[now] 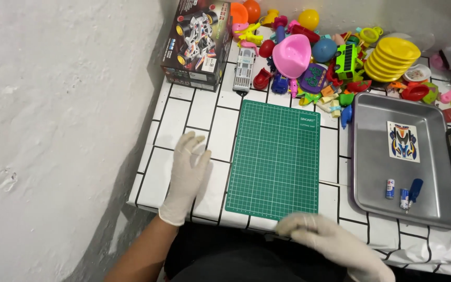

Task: The person places a red toy car into a box and adds a sticker sheet. They then open a second box, remove a yellow toy car, and proceed to assemble a black plastic chassis by attaching wheels and other components on a green cutting mat.

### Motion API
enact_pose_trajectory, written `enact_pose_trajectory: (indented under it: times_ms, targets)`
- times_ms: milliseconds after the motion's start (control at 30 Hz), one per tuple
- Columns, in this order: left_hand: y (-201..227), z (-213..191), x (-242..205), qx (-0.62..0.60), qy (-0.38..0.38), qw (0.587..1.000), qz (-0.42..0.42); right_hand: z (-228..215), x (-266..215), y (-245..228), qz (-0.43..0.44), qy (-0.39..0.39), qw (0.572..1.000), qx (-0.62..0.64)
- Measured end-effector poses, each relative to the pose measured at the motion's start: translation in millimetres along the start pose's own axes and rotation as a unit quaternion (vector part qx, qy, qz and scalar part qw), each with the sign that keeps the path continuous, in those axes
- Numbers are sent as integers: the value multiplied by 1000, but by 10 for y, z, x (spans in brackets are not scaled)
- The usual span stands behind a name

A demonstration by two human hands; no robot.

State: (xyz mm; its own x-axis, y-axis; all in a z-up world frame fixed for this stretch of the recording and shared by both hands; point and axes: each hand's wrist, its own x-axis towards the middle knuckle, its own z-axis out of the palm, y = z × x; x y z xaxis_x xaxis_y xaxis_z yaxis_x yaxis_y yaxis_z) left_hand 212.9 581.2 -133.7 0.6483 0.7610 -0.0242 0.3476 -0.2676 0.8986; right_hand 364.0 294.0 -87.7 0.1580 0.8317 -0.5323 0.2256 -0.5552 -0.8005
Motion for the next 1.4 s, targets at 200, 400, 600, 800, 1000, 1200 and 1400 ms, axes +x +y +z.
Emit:
enact_pose_trajectory:
  times_ms: [200,400,600,800,1000,1200,1400]
  targets:
    - [-344,-195,1053,-79,146,982,92,-175,1096,-1013,-89,235,968,17]
    - [-801,-204,2102,-78,260,959,79,-544,2867,-983,-164,289,938,94]
    - [-748,-220,2489,-119,236,964,21,-478,3200,-1449,-201,350,901,158]
    - [-764,-192,2595,-140,236,961,10,-557,3680,-1275,-190,390,882,186]
    - [-724,-153,2496,-127,257,957,47,-583,3396,-1337,-204,375,882,196]
    - [-521,-252,2030,-174,217,960,38,-427,2529,-1538,-195,327,902,201]
    - [-64,-543,1154,-217,108,970,-12,-121,1754,-1428,-201,261,917,227]
